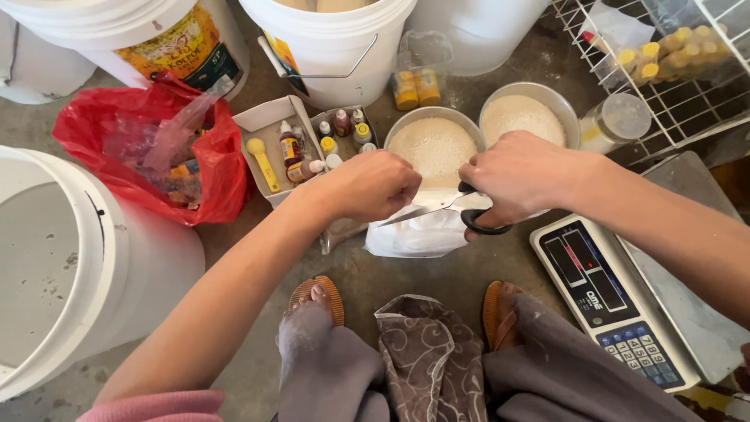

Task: The person pours a white liquid into a metal bowl on a digital scale, then adds powders from small packets and containers using scissors and a spoon. The person measures and combines ingredients in two metal bowls on the floor.

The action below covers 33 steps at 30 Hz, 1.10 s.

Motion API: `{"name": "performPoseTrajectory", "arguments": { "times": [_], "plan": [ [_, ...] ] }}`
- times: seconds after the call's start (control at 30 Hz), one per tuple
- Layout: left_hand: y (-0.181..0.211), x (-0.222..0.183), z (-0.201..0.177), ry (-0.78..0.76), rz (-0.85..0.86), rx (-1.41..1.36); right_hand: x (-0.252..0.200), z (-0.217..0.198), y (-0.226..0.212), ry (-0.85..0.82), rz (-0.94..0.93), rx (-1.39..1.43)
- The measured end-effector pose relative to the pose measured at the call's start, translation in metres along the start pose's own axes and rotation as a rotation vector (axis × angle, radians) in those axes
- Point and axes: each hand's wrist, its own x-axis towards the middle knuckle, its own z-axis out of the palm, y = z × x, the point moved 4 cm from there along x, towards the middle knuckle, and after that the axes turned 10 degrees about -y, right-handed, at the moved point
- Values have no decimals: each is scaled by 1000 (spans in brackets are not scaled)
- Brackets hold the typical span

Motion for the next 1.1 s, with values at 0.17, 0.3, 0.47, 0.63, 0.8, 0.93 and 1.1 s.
{"name": "performPoseTrajectory", "arguments": {
  "times": [0.17,0.3,0.47,0.63,0.8,0.93,1.1],
  "plan": [
    [-5,2,-1,34,-2,-81,2,10,9,-65,10,-20],
    [-4,0,1,45,14,-86,3,15,15,-44,-40,-63],
    [-2,-1,2,70,43,-104,3,8,7,64,-105,-6],
    [-1,-3,7,94,80,-142,12,3,-7,24,-83,-31],
    [-4,-5,8,108,76,-176,12,5,0,-109,-36,-97],
    [-7,-6,10,91,54,-205,11,2,-2,32,-134,-105],
    [-3,-4,12,138,104,-192,21,2,-12,72,-126,-165]
  ]
}}
